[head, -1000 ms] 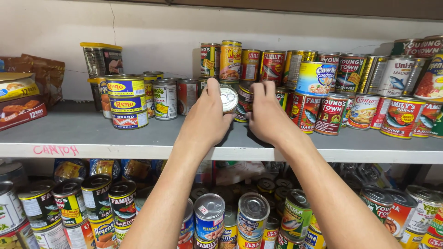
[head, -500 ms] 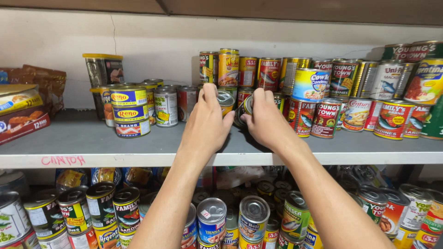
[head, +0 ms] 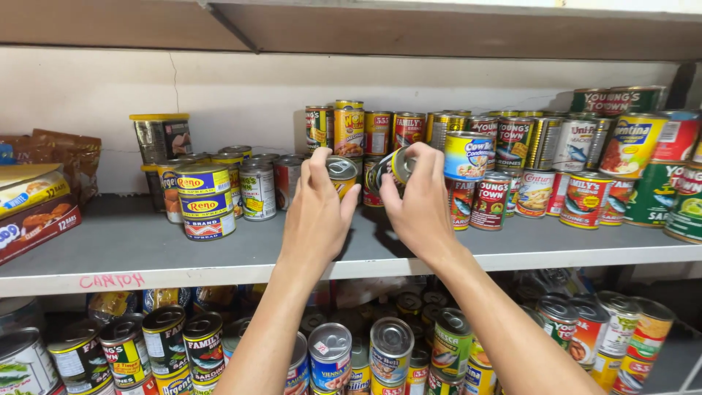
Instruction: Organizing and straightening canned food items on retail shelves in a grocery store.
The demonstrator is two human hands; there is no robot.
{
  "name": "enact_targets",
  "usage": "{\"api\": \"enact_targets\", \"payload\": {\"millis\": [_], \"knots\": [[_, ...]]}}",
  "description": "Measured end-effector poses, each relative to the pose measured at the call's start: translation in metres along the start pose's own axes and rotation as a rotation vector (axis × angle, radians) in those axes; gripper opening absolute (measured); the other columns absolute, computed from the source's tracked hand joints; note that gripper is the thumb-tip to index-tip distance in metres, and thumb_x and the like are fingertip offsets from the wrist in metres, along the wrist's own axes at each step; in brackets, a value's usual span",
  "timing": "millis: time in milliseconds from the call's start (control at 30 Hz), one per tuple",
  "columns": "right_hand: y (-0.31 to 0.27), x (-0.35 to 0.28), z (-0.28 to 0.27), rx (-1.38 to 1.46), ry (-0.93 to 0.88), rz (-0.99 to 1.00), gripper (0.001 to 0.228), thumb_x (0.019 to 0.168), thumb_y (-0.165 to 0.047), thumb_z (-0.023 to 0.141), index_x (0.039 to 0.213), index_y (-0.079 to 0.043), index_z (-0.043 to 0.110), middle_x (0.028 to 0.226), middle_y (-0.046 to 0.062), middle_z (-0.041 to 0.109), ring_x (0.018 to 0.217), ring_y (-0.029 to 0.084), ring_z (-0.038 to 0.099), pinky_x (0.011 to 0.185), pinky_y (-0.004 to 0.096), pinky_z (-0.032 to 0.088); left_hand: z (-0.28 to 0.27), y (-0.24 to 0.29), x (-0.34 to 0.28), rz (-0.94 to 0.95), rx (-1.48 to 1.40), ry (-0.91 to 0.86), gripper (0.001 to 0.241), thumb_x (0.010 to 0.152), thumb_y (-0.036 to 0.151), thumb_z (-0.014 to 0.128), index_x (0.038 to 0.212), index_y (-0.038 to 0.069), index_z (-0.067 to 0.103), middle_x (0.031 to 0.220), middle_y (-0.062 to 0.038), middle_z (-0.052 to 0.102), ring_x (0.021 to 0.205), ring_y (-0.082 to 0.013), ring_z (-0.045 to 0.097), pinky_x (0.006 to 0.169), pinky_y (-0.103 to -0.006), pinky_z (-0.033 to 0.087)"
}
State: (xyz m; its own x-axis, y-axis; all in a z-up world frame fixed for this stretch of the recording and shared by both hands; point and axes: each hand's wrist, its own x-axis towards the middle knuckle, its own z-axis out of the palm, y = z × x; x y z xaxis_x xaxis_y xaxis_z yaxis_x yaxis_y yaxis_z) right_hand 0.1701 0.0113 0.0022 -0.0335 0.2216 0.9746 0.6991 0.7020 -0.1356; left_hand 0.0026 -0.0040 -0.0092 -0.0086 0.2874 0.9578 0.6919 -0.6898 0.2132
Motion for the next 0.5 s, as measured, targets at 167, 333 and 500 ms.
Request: {"api": "enact_targets", "payload": {"millis": [167,333,500], "knots": [[-0.01,0.005,-0.025,0.134,0.15,0.042,0.05,0.096,-0.011,0.071,0.132,0.002,0.039,0.122,0.022,0.052,0.108,0.031,0.06,0.095,0.042,0.051,-0.013,0.007,0.003,-0.007,-0.226,0.142,0.08,0.09,0.019,0.08,0.147,0.002,0.026,0.129,-0.026,0.061,0.113,-0.0394,0.065,0.095,-0.0464,0.054],[-0.018,0.015,-0.063,0.402,0.156,0.177,0.057,0.096,-0.012,0.072,0.136,-0.001,0.032,0.123,0.016,0.053,0.106,0.019,0.06,0.091,0.034,0.054,-0.03,0.033,0.0,-0.205,-0.475,0.144,0.089,0.083,0.023,0.085,0.147,-0.001,0.028,0.12,-0.017,0.072,0.107,-0.0225,0.072,0.094,-0.0351,0.055],[-0.035,0.018,-0.12,0.941,0.165,0.633,0.058,0.09,-0.021,0.072,0.132,-0.01,0.034,0.11,0.01,0.066,0.091,0.015,0.065,0.071,0.033,0.053,-0.036,0.069,-0.017,-0.453,-0.835,0.047,0.064,0.088,0.021,0.077,0.141,0.0,0.048,0.121,-0.012,0.072,0.102,-0.013,0.07,0.083,-0.0294,0.059]]}}
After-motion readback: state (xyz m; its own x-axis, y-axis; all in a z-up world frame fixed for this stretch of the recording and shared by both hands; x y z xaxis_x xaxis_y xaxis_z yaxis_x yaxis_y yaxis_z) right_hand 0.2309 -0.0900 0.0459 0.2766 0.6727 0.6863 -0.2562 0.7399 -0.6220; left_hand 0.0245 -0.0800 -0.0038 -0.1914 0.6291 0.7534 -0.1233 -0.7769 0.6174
